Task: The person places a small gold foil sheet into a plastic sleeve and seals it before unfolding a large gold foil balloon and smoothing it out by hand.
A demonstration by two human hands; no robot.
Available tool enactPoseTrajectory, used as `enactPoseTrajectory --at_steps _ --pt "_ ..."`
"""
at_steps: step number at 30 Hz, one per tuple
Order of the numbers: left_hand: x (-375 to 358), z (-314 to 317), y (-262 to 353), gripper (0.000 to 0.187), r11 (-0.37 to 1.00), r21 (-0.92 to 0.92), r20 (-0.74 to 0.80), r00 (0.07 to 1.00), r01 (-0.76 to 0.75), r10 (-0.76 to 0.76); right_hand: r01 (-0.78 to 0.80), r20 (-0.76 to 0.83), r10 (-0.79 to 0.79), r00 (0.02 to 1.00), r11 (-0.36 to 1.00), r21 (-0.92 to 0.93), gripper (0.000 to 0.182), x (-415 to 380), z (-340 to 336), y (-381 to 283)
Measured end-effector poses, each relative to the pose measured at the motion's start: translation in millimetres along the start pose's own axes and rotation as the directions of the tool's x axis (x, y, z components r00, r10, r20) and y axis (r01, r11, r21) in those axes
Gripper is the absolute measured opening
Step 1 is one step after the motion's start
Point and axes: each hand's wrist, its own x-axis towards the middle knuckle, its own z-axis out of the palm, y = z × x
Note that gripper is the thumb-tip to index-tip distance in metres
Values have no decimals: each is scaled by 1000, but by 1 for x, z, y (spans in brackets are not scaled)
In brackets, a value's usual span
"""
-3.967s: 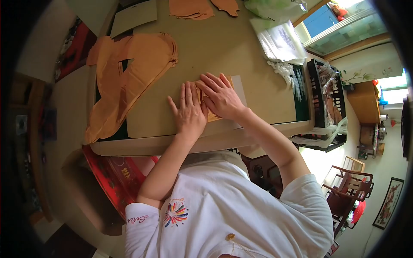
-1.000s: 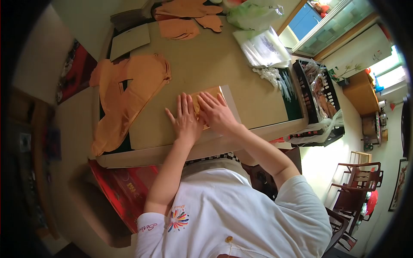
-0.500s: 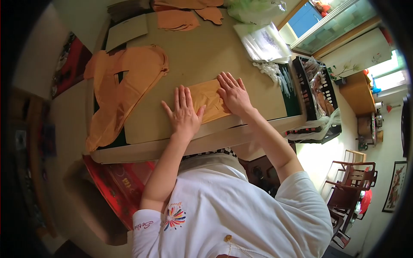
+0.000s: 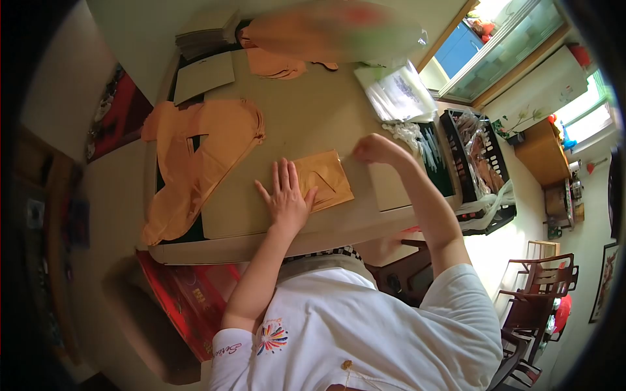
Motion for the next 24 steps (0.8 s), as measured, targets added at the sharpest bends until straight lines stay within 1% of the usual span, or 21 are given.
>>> enactPoseTrajectory --at_steps 1,3,4,5,6,7,8,11,12,13,14,15,16,17,19,22,24 --pt "-1 1 0 81 1000 -5 -1 1000 0 0 -13 58 14 998 1000 -22 15 -7 -13 14" --pt "-1 3 -1 81 1000 -13 -10 1000 -2 2 -14 -37 5 999 967 -255 12 -16 -49 71" --pt "-1 5 -1 82 1000 -18 -15 1000 -3 3 -93 -177 47 983 960 -265 12 -34 -69 68" --pt "-1 5 -1 82 1000 -19 -15 1000 1 -1 -174 -315 86 945 949 -262 12 -53 -87 60" --pt "-1 5 -2 82 1000 -21 -15 1000 2 -2 -154 -465 38 884 965 -214 11 -59 -97 58" --pt "-1 5 -1 82 1000 -22 -16 1000 1 -2 -126 -605 -2 796 977 -169 11 -63 -103 56" --pt "-1 4 0 82 1000 -13 -16 1000 -5 5 -173 -685 12 729 971 -167 10 -64 -105 53" --pt "-2 2 -1 81 1000 5 -20 1000 -12 12 -98 -767 -14 641 990 -101 14 -42 -72 28" --pt "-2 2 -1 81 1000 0 -21 1000 -12 12 -22 -744 -34 668 998 -65 13 -20 -54 43" --pt "-1 1 -1 82 1000 -3 -26 1000 -13 13 -83 -657 -52 752 982 -172 12 -5 -37 39" --pt "-2 0 -1 82 1000 11 -28 999 -21 21 24 -619 -25 785 1000 -10 15 4 -18 30" --pt "-4 -1 -1 81 999 25 -32 999 -29 30 229 -551 -253 795 967 -113 17 16 -2 31" --pt "-4 -2 -1 81 999 39 -35 999 -36 37 215 -462 -203 863 976 -28 14 17 11 10" --pt "-3 -2 -3 81 999 40 -36 999 -38 39 235 -392 -227 892 972 -27 13 19 23 -2" --pt "-6 1 -6 81 999 37 -30 999 -38 39 235 -331 -224 917 972 -6 13 17 35 -25" --pt "1 2 -10 82 997 62 -30 999 -39 41 204 -273 -205 940 978 -34 11 21 34 -41" --pt "4 1 -9 82 999 34 -28 999 -34 35 241 -317 -254 914 967 -80 13 27 38 -37"
